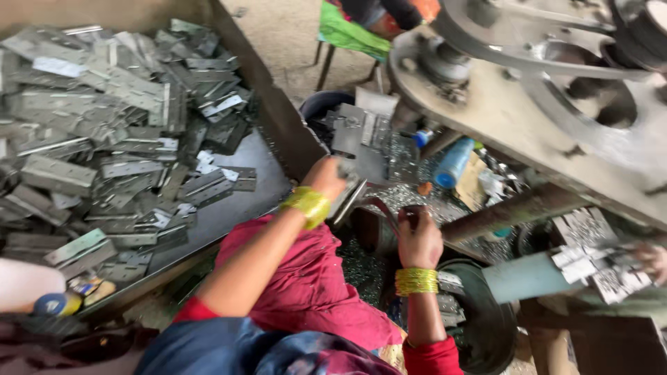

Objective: The person sits on the floor and repeatedly places small metal plates into a press machine, then removes the processed pieces and drops them into a bucket. The person handles the plates one at a time throughout the clip.

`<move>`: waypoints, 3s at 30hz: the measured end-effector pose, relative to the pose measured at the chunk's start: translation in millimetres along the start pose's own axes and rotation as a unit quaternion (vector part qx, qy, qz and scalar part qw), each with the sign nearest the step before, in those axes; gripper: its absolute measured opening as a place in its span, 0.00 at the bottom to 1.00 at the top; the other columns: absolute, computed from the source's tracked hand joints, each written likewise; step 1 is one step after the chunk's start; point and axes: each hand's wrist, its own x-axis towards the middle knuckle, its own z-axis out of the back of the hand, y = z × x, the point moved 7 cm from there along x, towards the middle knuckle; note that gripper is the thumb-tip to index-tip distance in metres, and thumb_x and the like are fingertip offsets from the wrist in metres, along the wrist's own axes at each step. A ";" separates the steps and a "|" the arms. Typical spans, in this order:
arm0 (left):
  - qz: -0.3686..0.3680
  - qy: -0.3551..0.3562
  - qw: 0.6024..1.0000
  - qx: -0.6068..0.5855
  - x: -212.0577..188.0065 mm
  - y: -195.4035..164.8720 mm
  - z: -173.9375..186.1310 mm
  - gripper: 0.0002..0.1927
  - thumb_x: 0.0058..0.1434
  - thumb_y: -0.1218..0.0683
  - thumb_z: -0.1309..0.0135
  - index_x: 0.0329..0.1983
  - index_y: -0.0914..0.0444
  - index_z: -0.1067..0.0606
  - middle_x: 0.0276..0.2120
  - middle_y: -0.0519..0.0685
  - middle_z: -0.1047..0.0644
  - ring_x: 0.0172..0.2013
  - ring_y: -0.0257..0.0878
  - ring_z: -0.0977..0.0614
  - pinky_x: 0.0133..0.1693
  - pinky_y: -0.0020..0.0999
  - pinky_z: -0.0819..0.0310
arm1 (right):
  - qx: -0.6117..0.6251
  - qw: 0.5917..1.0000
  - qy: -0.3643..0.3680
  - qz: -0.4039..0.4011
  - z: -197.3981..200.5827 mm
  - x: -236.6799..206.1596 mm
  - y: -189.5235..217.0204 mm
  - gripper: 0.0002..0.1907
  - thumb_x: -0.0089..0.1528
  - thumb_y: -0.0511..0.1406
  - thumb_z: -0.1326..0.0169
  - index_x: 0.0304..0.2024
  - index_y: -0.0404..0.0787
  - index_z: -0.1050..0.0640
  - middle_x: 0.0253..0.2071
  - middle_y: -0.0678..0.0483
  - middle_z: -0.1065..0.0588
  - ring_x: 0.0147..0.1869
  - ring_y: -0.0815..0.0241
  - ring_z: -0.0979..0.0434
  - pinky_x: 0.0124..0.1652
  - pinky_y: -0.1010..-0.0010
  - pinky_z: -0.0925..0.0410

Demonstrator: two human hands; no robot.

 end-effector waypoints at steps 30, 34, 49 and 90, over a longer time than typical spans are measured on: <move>-0.168 0.073 0.750 0.635 35.5 -51.9 -127.8 0.21 0.70 0.51 0.61 0.51 0.64 0.19 0.63 0.64 0.28 0.71 0.63 0.41 0.68 0.67 0.79 | -0.093 0.979 0.180 -0.016 -47.0 8.0 -35.9 0.26 0.61 0.52 0.46 0.52 0.43 0.24 0.42 0.38 0.20 0.48 0.36 0.20 0.45 0.48 0.29; -0.143 0.046 0.799 0.582 38.2 -53.3 -120.8 0.26 0.70 0.45 0.64 0.47 0.66 0.18 0.63 0.64 0.30 0.70 0.58 0.40 0.67 0.60 0.79 | -0.120 0.958 0.228 -0.128 -92.7 -44.5 -95.2 0.26 0.62 0.53 0.48 0.51 0.40 0.25 0.42 0.35 0.21 0.49 0.33 0.21 0.48 0.46 0.29; -0.147 0.108 0.825 0.534 18.0 -60.3 -103.8 0.20 0.68 0.51 0.58 0.38 0.61 0.14 0.63 0.61 0.27 0.70 0.55 0.35 0.72 0.52 0.73 | -0.075 0.957 0.227 -0.165 -136.8 -73.4 -142.7 0.29 0.62 0.55 0.48 0.49 0.38 0.21 0.44 0.32 0.22 0.54 0.32 0.22 0.51 0.48 0.29; -0.111 -0.004 0.861 0.497 57.4 -54.8 -78.8 0.28 0.65 0.54 0.61 0.68 0.67 0.32 0.73 0.57 0.43 0.73 0.52 0.47 0.69 0.56 0.74 | -0.072 0.959 0.226 -0.155 -134.0 -63.4 -139.0 0.28 0.63 0.55 0.46 0.43 0.36 0.22 0.37 0.36 0.20 0.48 0.33 0.21 0.46 0.46 0.30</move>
